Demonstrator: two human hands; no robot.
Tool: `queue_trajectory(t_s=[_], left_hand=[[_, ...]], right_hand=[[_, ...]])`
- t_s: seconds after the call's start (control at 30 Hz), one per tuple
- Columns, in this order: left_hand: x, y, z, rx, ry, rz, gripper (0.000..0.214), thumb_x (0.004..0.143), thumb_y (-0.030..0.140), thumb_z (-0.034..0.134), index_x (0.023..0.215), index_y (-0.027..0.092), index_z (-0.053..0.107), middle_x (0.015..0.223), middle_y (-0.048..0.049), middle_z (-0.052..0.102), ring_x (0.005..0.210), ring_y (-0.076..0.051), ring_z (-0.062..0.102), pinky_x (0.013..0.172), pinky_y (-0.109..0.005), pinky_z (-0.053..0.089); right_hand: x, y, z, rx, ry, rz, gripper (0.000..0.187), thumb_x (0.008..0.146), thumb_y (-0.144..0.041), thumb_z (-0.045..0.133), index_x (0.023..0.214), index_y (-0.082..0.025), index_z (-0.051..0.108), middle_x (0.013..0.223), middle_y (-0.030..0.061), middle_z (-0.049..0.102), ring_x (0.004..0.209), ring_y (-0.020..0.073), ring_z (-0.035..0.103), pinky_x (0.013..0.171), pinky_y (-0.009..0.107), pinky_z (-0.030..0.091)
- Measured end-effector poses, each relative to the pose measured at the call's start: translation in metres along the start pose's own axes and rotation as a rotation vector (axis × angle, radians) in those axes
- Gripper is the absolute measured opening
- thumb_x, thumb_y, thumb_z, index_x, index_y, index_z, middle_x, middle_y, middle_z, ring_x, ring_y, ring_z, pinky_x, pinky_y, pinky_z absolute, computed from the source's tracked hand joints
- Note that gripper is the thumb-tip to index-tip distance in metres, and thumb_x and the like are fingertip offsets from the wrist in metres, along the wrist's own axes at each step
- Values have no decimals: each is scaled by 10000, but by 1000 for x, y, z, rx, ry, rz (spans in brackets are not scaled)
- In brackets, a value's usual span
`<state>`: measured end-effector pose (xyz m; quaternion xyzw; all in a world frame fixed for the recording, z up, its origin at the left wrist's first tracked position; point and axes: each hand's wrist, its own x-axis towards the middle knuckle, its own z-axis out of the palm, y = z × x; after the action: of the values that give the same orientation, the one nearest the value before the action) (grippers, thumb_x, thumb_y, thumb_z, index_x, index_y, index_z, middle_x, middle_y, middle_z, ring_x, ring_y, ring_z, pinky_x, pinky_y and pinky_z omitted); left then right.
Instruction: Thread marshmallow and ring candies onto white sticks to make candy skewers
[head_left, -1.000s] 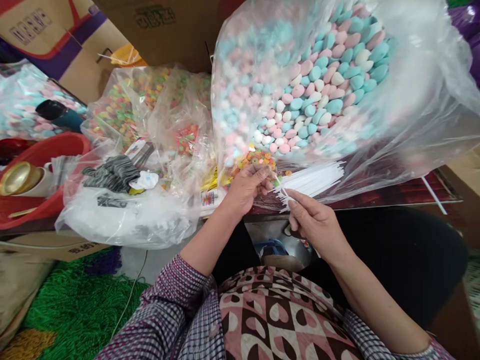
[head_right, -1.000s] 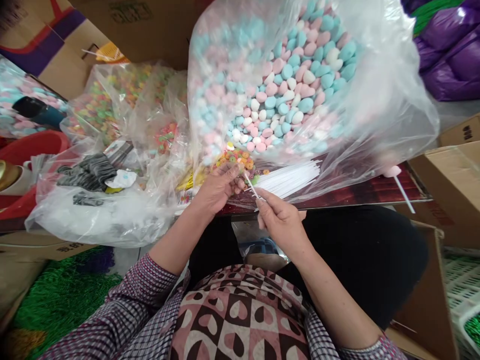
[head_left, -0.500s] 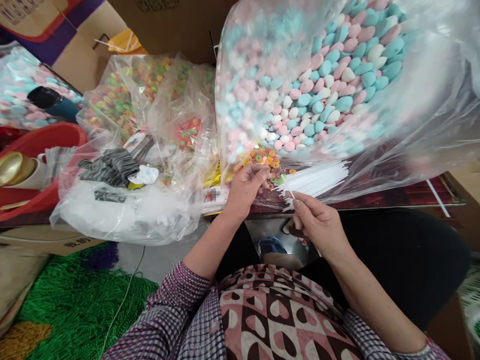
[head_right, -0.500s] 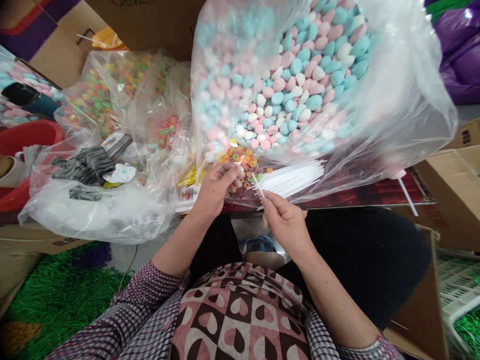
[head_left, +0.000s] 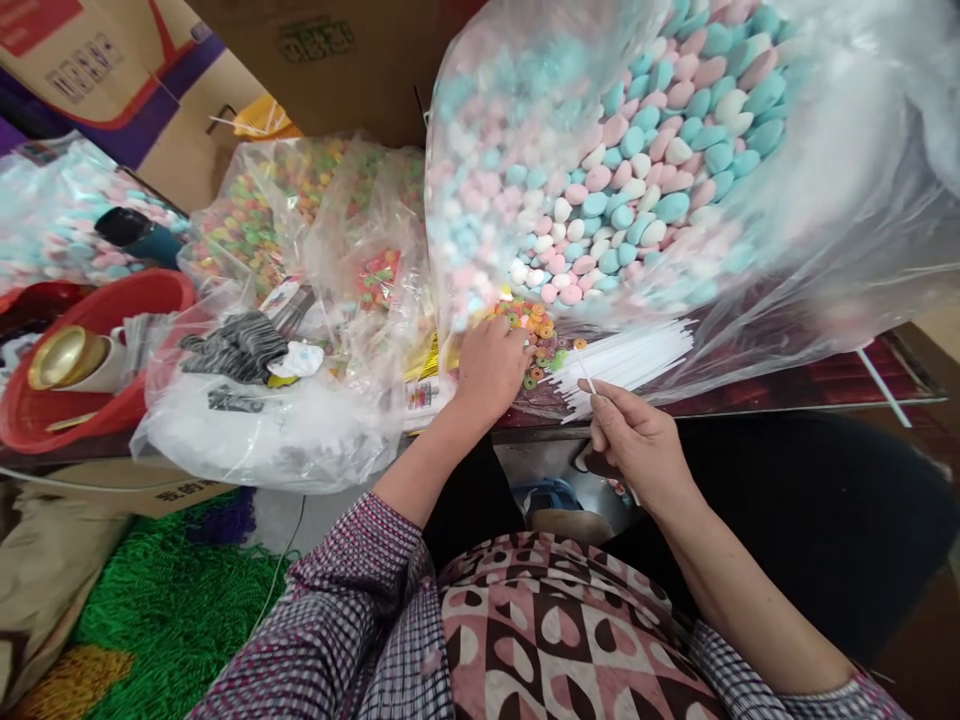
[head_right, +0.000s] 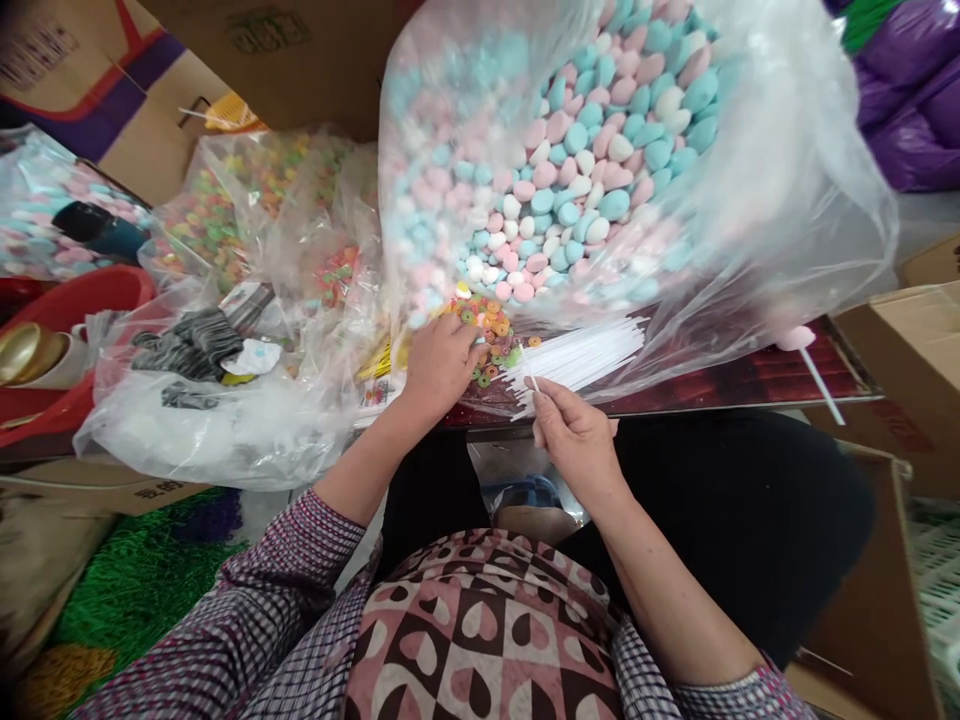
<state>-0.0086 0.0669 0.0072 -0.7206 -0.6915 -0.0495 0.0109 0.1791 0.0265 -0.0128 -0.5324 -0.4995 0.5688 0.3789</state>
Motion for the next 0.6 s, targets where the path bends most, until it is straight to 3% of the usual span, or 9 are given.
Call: queue_trajectory(t_s=[0.2,0.3,0.47,0.6], left_hand=[[1,-11,-12,120,-69,-27,258,932,312,511,1080,168,665,1100,-136,638,1050,-312,580,842,-422,445],[-4,-19,-11,76,-59,-9,234,915,279,506,1020,180,691,1082,-139,636,1063,-315,568,867,-435,435],[-5,-29,-11,-292,77,-48,172,861,215,531,894,205,699,972,-70,678,993,-232,594,916,-365,426],[-1,-23,-16,-761,138,-188,131,841,248,542,890,205,656,844,-17,686,828,-181,610,791,-306,443]], right_hand=[[-1,-2,-3,21,13,17,490,835,-451,614,1179,-113,699,478,-71,475,371,56,294,362,209,202],[-1,-2,-3,15,6,21,493,835,-456,612,1182,-118,703,481,-66,484,366,56,296,362,210,202],[-3,-1,-1,-5,4,33,517,835,-477,607,1195,-117,700,475,-62,488,353,55,292,355,211,192],[-3,-2,0,38,-6,34,523,827,-484,625,1188,-113,697,477,-64,482,360,54,288,353,207,191]])
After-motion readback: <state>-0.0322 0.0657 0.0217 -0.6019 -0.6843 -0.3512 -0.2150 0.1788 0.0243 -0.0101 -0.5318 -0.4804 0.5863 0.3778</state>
